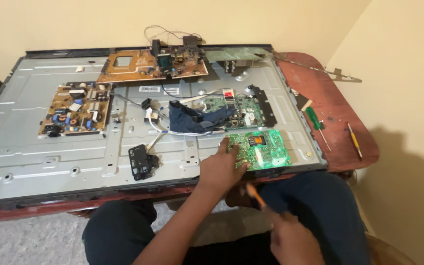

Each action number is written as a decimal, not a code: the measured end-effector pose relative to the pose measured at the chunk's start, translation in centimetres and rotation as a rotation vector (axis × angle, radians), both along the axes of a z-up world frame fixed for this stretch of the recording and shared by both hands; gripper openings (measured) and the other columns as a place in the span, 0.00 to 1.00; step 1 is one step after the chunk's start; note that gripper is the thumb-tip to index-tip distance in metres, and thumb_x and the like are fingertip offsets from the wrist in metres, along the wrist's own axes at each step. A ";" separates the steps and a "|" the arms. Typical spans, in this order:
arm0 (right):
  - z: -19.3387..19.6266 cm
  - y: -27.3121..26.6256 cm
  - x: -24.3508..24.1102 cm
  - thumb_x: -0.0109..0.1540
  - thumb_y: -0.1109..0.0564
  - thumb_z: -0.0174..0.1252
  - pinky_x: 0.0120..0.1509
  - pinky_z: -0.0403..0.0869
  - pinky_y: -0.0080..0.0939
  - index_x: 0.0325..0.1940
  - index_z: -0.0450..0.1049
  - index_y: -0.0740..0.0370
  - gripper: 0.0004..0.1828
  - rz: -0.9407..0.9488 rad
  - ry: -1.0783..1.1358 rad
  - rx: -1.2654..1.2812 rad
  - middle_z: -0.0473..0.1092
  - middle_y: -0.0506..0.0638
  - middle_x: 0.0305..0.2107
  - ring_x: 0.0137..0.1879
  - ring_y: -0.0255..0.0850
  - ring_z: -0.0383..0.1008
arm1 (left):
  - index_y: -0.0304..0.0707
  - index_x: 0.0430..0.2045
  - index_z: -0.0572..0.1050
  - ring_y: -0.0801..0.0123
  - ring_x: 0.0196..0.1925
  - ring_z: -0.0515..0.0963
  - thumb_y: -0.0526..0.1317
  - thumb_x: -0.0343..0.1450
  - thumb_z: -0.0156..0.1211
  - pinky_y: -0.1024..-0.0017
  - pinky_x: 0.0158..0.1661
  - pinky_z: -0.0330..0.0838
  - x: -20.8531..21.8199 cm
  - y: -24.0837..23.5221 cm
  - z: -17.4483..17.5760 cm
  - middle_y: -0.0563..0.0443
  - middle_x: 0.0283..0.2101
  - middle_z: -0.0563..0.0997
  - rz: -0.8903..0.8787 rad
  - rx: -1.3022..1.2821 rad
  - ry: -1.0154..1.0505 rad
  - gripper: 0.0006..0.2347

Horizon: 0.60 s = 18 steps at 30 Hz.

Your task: The person cleans a green circuit board using an orange toothbrush and a multimeter probe. They scrub the board's surface and occasionally use the probe to touch components while the board rests on a disassembled appliance chassis.

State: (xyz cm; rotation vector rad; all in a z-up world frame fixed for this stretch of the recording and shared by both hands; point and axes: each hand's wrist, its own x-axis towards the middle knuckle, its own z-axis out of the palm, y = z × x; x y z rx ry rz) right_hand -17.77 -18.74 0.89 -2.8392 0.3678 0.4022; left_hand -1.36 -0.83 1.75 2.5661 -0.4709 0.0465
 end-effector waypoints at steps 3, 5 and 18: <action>1.3 -0.2 0.7 0.58 0.61 0.58 0.47 0.76 0.57 0.64 0.72 0.42 0.30 0.047 -0.406 0.160 0.76 0.57 0.40 0.45 0.58 0.78 | 0.44 0.59 0.72 0.46 0.40 0.85 0.53 0.65 0.65 0.52 0.36 0.80 -0.1 0.2 0.4 0.39 0.69 0.64 0.001 -0.003 -0.013 0.28; 1.8 -1.0 1.4 0.58 0.63 0.56 0.46 0.76 0.57 0.62 0.73 0.46 0.27 0.036 -0.569 0.211 0.76 0.58 0.38 0.44 0.59 0.78 | 0.43 0.57 0.73 0.45 0.39 0.85 0.54 0.66 0.66 0.52 0.36 0.79 -0.3 0.3 0.3 0.38 0.69 0.65 0.000 -0.031 -0.033 0.27; 2.0 -7.5 8.9 0.64 0.64 0.55 0.44 0.76 0.51 0.66 0.72 0.57 0.25 -0.058 -0.634 0.221 0.76 0.63 0.33 0.38 0.52 0.79 | 0.36 0.58 0.71 0.39 0.37 0.82 0.52 0.63 0.68 0.49 0.35 0.76 -0.6 1.5 0.5 0.35 0.63 0.70 0.135 -0.315 -0.092 0.31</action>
